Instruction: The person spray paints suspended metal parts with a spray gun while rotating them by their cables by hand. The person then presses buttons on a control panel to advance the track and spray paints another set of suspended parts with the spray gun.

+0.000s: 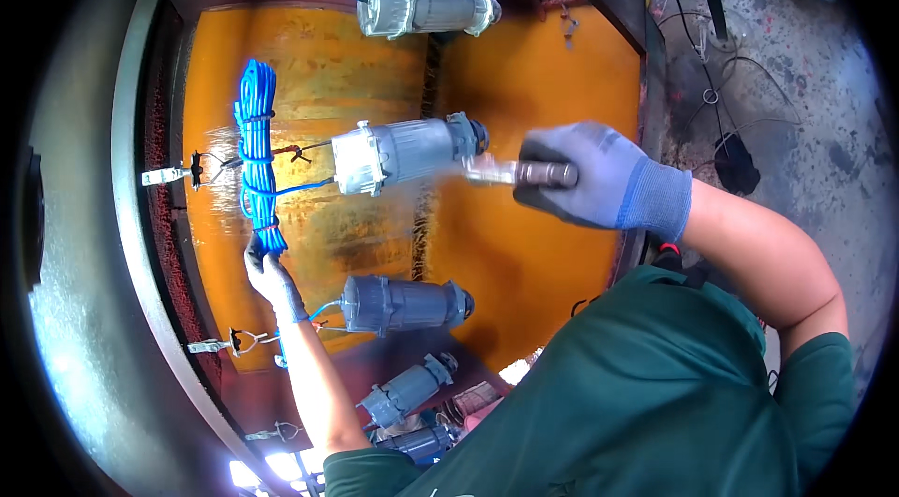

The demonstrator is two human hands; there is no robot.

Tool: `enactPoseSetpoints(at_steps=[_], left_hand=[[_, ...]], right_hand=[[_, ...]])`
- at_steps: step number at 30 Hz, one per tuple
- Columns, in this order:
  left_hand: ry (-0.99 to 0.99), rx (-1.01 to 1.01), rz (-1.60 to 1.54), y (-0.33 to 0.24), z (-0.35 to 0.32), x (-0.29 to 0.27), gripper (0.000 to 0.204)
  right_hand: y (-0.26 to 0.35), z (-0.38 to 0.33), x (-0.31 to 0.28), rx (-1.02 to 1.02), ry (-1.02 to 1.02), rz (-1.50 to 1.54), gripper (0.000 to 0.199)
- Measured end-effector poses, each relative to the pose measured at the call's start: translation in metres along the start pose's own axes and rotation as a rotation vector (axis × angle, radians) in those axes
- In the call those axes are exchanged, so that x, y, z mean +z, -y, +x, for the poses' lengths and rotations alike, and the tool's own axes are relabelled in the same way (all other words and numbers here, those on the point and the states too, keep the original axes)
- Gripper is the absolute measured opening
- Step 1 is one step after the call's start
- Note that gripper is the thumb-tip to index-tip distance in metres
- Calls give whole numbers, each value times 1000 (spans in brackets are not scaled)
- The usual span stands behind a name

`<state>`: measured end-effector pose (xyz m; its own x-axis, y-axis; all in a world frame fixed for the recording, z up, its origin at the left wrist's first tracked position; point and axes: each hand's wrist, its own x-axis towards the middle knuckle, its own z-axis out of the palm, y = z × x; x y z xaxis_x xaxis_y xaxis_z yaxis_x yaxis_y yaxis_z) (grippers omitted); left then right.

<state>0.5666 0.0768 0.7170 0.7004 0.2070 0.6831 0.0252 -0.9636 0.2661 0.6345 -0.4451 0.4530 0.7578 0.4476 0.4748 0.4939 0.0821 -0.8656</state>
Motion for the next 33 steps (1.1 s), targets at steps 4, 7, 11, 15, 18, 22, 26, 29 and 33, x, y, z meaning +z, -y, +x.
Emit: enactPoseSetpoints(at_steps=[4,7,11,15,18,22,26,29,33], left_hand=[[0,53,106,23,5,-1,50],[-53,3,25,34,9,2,45],[-103,63,-9,40,9,6,40],[-71,26,57,24,8,12,40],[-88,77,49,37,14,6,38],[-17,49,155,28,11,3,40],[-34,58,110,36,14,7,39],[-41,48,82,39,14,3,39],[-51,43,-1,33,14,12,33]], right_hand=[[12,7,0,154,-164,143,24],[16,0,4,29,71,-31,24],[2,-2,0,210,-169,88,24],[-9,-17,-8,167,76,-112,25],[-20,-20,-11,143,25,-113,26],[-26,-15,-21,284,-151,117,26],[-31,-22,-25,262,205,-190,27],[-37,-18,-26,313,161,-126,26],[-35,-13,-29,355,-51,101,24]])
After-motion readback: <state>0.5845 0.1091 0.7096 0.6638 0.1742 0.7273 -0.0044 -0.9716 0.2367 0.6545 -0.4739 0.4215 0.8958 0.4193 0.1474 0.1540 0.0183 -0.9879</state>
